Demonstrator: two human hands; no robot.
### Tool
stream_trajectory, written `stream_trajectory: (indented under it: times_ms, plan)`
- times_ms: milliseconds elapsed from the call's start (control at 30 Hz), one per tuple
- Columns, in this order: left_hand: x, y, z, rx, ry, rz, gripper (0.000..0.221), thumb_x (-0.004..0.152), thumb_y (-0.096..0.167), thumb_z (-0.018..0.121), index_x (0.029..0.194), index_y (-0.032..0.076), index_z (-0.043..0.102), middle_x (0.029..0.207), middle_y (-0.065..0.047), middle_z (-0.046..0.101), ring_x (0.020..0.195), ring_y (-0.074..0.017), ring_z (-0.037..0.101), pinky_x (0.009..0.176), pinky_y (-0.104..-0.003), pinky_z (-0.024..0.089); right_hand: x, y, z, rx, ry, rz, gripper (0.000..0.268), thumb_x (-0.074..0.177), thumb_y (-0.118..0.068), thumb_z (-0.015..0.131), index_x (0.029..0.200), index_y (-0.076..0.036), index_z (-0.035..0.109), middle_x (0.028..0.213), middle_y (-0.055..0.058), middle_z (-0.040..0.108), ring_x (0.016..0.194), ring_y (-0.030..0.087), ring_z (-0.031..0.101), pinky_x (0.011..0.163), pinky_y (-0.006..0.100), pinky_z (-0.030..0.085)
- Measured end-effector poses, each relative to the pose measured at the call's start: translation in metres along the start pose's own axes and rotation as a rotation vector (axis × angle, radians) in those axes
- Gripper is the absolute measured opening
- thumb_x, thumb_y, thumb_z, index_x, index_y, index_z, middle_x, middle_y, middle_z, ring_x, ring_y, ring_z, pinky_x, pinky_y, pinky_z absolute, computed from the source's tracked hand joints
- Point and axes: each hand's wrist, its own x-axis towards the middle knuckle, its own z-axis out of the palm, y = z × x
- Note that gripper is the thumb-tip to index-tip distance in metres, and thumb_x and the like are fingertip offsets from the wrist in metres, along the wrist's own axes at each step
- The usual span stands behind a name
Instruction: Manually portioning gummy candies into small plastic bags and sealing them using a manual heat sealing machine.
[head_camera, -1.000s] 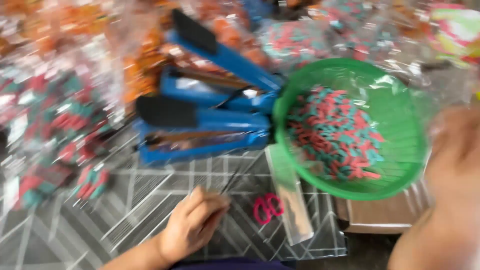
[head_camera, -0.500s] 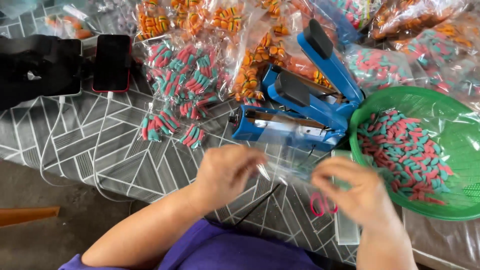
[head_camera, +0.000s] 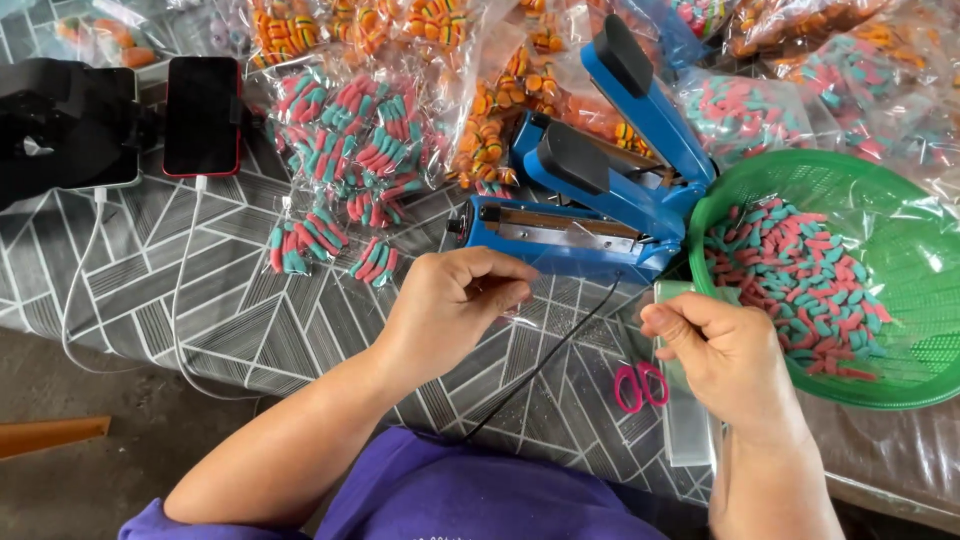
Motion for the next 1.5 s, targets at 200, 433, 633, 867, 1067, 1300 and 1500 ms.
stream_trajectory:
  times_ms: [200,433,633,867,1067,1300,1500]
  plan:
    - [0.005,-0.035,0.02,-0.004,0.008,0.056,0.017,0.099,0.001,0.063,0.084,0.006,0.059,0.081,-0.006,0.068,0.066,-0.0133,0.058,0.058,-0.03,0.049,0.002,0.007,0.002,0.061,-0.047,-0.045,0.025,0.094,-0.021,0.067,0.092,0.0,0.08,0.082,0.007,0.08,0.073,0.018,0.078,0.066,0.03,0.072]
    - [-0.004,-0.054,0.03,0.156,0.062,0.218,0.036,0.106,0.012,0.06,0.082,0.011,0.034,0.066,0.002,0.038,0.063,-0.0099,0.027,0.051,-0.03,0.032,0.004,0.014,0.005,0.007,-0.077,0.008,0.024,0.094,-0.022,0.069,0.088,-0.002,0.08,0.084,0.006,0.082,0.061,0.023,0.081,0.05,0.024,0.055]
    - [0.009,-0.067,0.023,0.016,0.205,0.105,0.04,0.095,0.031,0.077,0.066,0.01,0.059,0.041,-0.002,0.047,0.042,-0.0073,0.038,0.038,-0.023,0.03,0.017,0.049,0.009,0.305,-0.264,-0.115,0.03,0.071,-0.015,0.092,0.095,-0.001,0.081,0.054,0.0,0.058,0.053,0.005,0.058,0.05,0.019,0.05]
    - [0.0,-0.071,-0.005,0.084,0.038,-0.097,0.006,0.092,0.003,0.073,0.087,0.005,0.074,0.051,-0.008,0.058,0.045,-0.0145,0.057,0.047,-0.027,0.049,0.026,0.072,-0.015,0.319,-0.38,0.025,0.015,0.072,-0.007,0.092,0.082,-0.001,0.082,0.058,0.004,0.071,0.055,0.006,0.062,0.057,0.021,0.055]
    - [-0.011,-0.12,-0.006,0.232,0.183,-0.109,0.029,0.101,0.025,0.07,0.077,0.009,0.07,0.047,-0.004,0.054,0.041,-0.014,0.046,0.042,-0.025,0.042,0.022,0.087,0.003,0.254,-0.235,0.132,0.014,0.089,-0.012,0.08,0.085,0.001,0.076,0.054,0.009,0.064,0.047,0.013,0.06,0.05,0.025,0.055]
    - [-0.012,-0.095,-0.01,-0.16,0.26,-0.063,0.047,0.094,0.04,0.069,0.062,0.013,0.048,0.044,0.002,0.043,0.036,-0.0061,0.038,0.038,-0.021,0.04,0.016,0.107,0.005,0.535,-0.266,0.12,0.023,0.08,-0.012,0.082,0.096,0.002,0.074,0.048,0.003,0.046,0.07,0.029,0.083,0.055,0.021,0.052]
    - [-0.023,-0.068,-0.012,0.008,0.212,0.155,0.026,0.106,0.012,0.055,0.081,0.007,0.052,0.055,-0.001,0.048,0.042,-0.008,0.05,0.062,-0.026,0.061,-0.003,0.146,0.026,0.86,-0.179,0.097,0.006,0.094,0.002,0.064,0.094,0.006,0.067,0.069,0.017,0.067,0.06,0.025,0.065,0.084,0.052,0.066]
